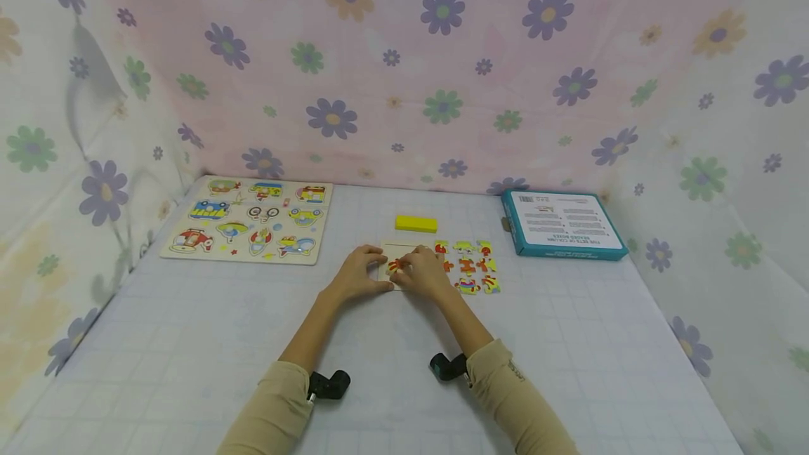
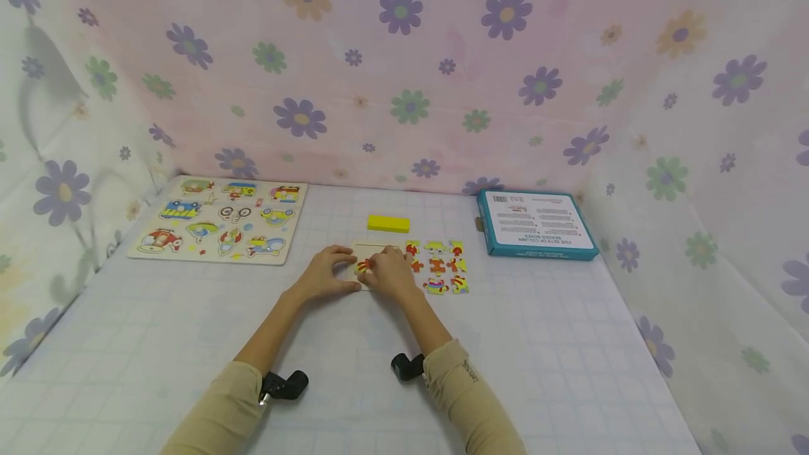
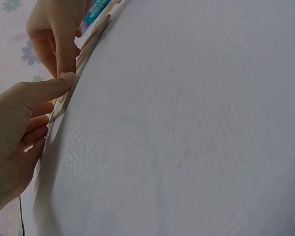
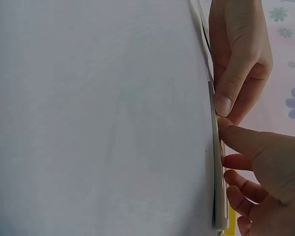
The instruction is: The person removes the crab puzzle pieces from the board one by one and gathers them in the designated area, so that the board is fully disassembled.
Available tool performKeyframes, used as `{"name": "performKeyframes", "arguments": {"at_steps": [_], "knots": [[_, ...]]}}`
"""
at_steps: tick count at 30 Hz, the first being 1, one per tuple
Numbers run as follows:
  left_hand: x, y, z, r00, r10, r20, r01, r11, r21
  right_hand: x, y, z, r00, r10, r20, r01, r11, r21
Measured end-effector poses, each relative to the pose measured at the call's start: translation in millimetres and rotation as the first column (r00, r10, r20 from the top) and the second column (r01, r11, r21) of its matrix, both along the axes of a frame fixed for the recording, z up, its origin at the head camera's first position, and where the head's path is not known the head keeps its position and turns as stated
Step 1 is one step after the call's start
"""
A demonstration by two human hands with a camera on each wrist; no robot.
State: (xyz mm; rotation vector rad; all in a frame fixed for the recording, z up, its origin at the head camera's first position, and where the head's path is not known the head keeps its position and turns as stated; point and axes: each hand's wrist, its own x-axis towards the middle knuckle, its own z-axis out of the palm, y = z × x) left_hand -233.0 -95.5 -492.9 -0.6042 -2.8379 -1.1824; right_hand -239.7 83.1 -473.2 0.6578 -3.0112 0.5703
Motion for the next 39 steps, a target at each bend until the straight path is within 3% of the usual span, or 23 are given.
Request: {"name": "performKeyframes", "arguments": {"at_steps": [9, 16, 25, 32, 39], "knots": [[-0.1, 0.5, -1.6, 1.0, 0.014, -0.003, -0.014, 1.0, 0.012, -2.8, 6.7, -2.3, 0.998, 0.051, -0.027, -0.051, 0.999, 0.003], [0.5, 1.2, -0.5, 1.0, 0.013, 0.012, -0.013, 1.0, 0.022, 3.7, 39.3, 7.4, 1.0, -0.024, 0.018, 0.027, 0.984, -0.176], [3.0, -0.1, 2.9, 1.0, 0.027, 0.01, -0.027, 0.999, 0.033, 19.7, 92.1, 13.7, 0.997, -0.056, 0.05, 0.059, 0.997, -0.059], [0.8, -0.3, -0.8, 1.0, 0.019, 0.012, -0.02, 1.0, 0.019, 24.5, 99.0, 9.3, 0.991, -0.055, 0.119, 0.058, 0.998, -0.023], [0.9, 0.7, -0.3, 1.0, 0.018, 0.017, -0.019, 0.999, 0.035, 24.2, 95.5, 6.2, 0.995, -0.029, 0.094, 0.03, 0.999, -0.011]]}}
